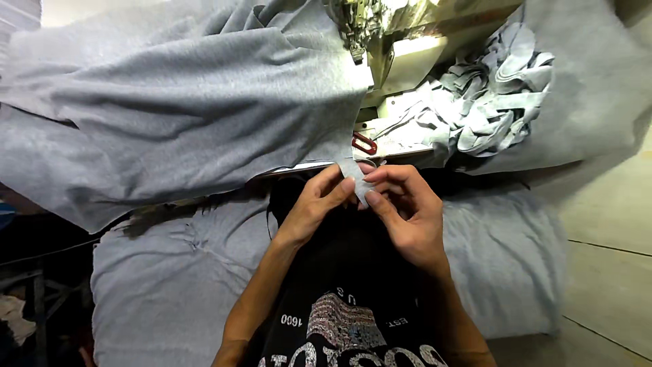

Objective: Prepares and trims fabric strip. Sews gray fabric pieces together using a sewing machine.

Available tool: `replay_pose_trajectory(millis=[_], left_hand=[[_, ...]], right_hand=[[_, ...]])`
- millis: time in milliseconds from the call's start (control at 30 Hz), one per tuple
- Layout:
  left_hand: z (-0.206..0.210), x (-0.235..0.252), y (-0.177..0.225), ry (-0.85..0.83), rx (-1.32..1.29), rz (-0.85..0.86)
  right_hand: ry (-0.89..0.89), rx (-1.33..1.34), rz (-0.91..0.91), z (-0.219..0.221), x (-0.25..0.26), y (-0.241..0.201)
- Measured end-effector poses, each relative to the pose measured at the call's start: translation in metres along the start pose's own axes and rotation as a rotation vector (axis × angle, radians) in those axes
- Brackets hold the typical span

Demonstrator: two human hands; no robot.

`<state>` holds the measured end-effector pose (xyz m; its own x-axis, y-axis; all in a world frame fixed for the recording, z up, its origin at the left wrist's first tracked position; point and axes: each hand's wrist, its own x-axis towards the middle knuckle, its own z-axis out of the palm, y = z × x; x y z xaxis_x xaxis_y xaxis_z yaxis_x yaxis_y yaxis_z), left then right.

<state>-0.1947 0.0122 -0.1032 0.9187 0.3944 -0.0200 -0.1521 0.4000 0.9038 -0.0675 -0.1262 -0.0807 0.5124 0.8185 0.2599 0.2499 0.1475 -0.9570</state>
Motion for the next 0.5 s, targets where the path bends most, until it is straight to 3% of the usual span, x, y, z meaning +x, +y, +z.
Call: replay_pose_trajectory(millis=[267, 500], left_hand=[[-0.003, 0.027, 0.04, 0.209, 0.578, 0.215], [-0.015, 0.054, 0.057, 0.305, 0.865, 0.318]], right_hand=[[0.049, -0.016, 0.096, 0.003, 0.0, 0.021], [0.017, -0.01, 0.186, 0.013, -0.006, 0.048]])
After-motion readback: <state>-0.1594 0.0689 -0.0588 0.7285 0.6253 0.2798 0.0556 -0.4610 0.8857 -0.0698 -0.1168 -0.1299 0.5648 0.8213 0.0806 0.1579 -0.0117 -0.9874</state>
